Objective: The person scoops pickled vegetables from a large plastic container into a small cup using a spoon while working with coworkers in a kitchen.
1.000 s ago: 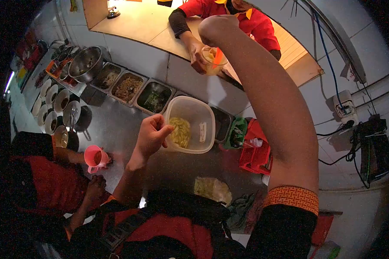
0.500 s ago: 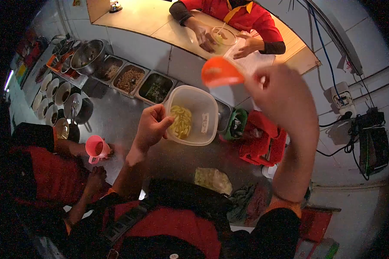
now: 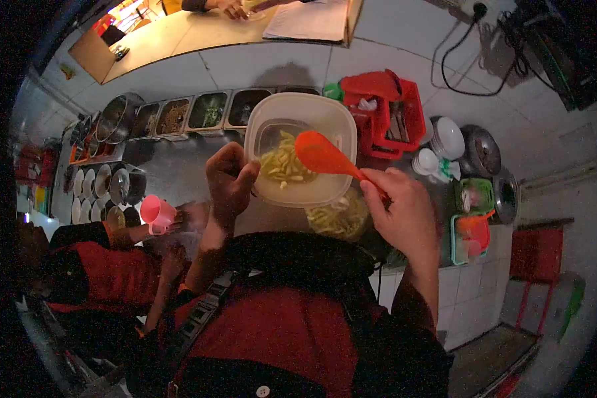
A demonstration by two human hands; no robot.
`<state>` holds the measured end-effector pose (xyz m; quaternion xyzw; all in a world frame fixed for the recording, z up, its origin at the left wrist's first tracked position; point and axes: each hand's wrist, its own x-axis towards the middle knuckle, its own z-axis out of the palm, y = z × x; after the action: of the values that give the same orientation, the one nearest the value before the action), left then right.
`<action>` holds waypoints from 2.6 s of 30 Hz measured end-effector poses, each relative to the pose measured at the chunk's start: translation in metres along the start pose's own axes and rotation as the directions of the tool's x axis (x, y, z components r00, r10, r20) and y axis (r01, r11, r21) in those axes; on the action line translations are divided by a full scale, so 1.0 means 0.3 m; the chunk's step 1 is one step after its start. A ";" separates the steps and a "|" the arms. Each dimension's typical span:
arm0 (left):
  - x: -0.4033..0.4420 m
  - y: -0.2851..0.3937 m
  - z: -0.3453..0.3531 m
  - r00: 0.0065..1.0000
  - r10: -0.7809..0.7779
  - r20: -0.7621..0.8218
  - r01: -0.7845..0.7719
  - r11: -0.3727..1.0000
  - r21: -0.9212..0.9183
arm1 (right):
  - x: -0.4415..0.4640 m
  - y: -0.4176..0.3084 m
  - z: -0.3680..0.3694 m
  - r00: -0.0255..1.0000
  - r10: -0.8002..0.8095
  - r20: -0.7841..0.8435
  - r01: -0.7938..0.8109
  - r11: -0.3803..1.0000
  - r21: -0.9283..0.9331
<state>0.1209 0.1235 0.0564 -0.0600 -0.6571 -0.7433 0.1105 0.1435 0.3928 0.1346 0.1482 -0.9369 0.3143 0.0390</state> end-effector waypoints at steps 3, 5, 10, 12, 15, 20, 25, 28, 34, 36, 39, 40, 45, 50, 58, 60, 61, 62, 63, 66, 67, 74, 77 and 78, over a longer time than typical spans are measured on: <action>-0.068 -0.007 0.116 0.992 0.107 0.060 -0.111 0.992 0.067 | -0.115 0.026 -0.055 0.996 -0.036 -0.081 0.025 0.990 -0.135; -0.100 -0.010 0.203 0.982 0.175 0.065 -0.182 0.976 0.119 | -0.161 0.047 -0.094 0.995 -0.061 -0.077 0.036 0.957 -0.287; -0.215 0.009 0.463 0.992 0.106 0.067 -0.119 0.967 0.225 | -0.207 0.222 -0.121 0.978 -0.200 -0.060 0.161 0.904 -0.397; -0.256 -0.005 0.582 0.991 0.094 0.091 -0.122 0.920 0.372 | -0.221 0.295 -0.159 0.987 -0.163 0.012 0.151 0.885 -0.441; -0.328 -0.027 0.801 0.998 0.057 0.035 -0.062 0.982 0.179 | -0.273 0.455 -0.247 0.982 -0.100 0.159 0.166 0.856 -0.490; -0.422 -0.102 1.079 0.997 0.062 0.036 -0.067 0.981 0.180 | -0.412 0.737 -0.352 0.957 -0.134 0.257 0.233 0.884 -0.405; -0.481 -0.130 1.279 0.994 -0.022 0.107 0.009 0.992 0.122 | -0.525 0.859 -0.557 0.956 -0.056 0.289 0.136 0.955 -0.264; -0.503 -0.138 1.361 0.987 -0.068 0.144 0.048 0.990 0.133 | -0.594 0.923 -0.648 0.984 -0.074 0.163 0.108 0.972 -0.210; -0.517 -0.136 1.494 0.975 -0.077 0.206 0.031 0.975 0.219 | -0.651 1.070 -0.592 0.997 0.003 0.080 0.023 0.943 -0.331; -0.519 -0.141 1.529 0.967 -0.081 0.243 0.012 0.962 0.274 | -0.660 1.097 -0.555 0.980 0.037 0.196 0.026 0.950 -0.310; -0.516 -0.151 1.553 0.960 -0.112 0.256 0.013 0.933 0.359 | -0.671 1.134 -0.564 0.948 0.007 0.319 0.077 0.965 -0.250; -0.514 -0.154 1.556 0.957 -0.114 0.266 0.008 0.930 0.367 | -0.679 1.148 -0.566 0.950 -0.049 0.309 0.119 0.970 -0.211; -0.509 -0.162 1.564 0.960 -0.101 0.261 0.004 0.939 0.345 | -0.669 1.197 -0.576 0.919 -0.127 0.374 0.165 0.984 -0.069; -0.524 -0.130 1.506 0.973 -0.146 0.181 0.077 0.936 0.342 | -0.619 1.101 -0.683 0.861 -0.142 0.488 0.194 0.979 -0.059; -0.560 -0.101 1.317 1.000 -0.016 0.021 0.005 0.909 0.417 | -0.483 0.922 -0.447 0.944 -0.115 0.309 0.210 0.932 -0.296; -0.570 -0.094 1.257 1.000 0.003 0.002 -0.004 0.896 0.444 | -0.443 0.860 -0.399 0.922 -0.065 0.382 0.216 0.904 -0.368; -0.573 -0.088 1.235 1.000 0.008 -0.009 -0.003 0.900 0.435 | -0.431 0.824 -0.386 0.890 -0.036 0.455 0.220 0.907 -0.359; -0.566 -0.083 1.207 1.000 0.021 -0.021 -0.010 0.903 0.429 | -0.410 0.785 -0.369 0.853 -0.013 0.521 0.228 0.908 -0.352; -0.561 -0.087 1.168 0.999 0.052 -0.016 -0.039 0.896 0.443 | -0.398 0.759 -0.341 0.857 -0.043 0.514 0.260 0.896 -0.359; -0.542 -0.053 1.061 0.990 0.133 -0.040 -0.096 0.863 0.496 | -0.363 0.737 -0.229 0.821 -0.186 0.540 0.385 0.878 -0.284; -0.527 -0.040 1.014 0.984 0.177 -0.022 -0.139 0.838 0.528 | -0.346 0.726 -0.190 0.790 -0.274 0.548 0.452 0.865 -0.219; -0.440 -0.014 0.657 0.982 0.185 -0.024 -0.146 0.842 0.520 | -0.212 0.444 0.048 0.800 -0.389 0.457 0.363 0.920 0.147; -0.406 -0.035 0.517 0.979 0.206 -0.006 -0.173 0.838 0.518 | -0.141 0.320 0.128 0.812 -0.350 0.467 0.245 0.931 0.271; -0.398 -0.035 0.481 0.985 0.167 -0.043 -0.122 0.854 0.506 | -0.126 0.287 0.151 0.832 -0.342 0.436 0.223 0.927 0.302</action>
<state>0.2259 0.2776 0.0368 -0.0467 -0.8158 -0.5384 0.2057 0.1544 0.4403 0.0424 0.3629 -0.8396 0.3683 -0.1665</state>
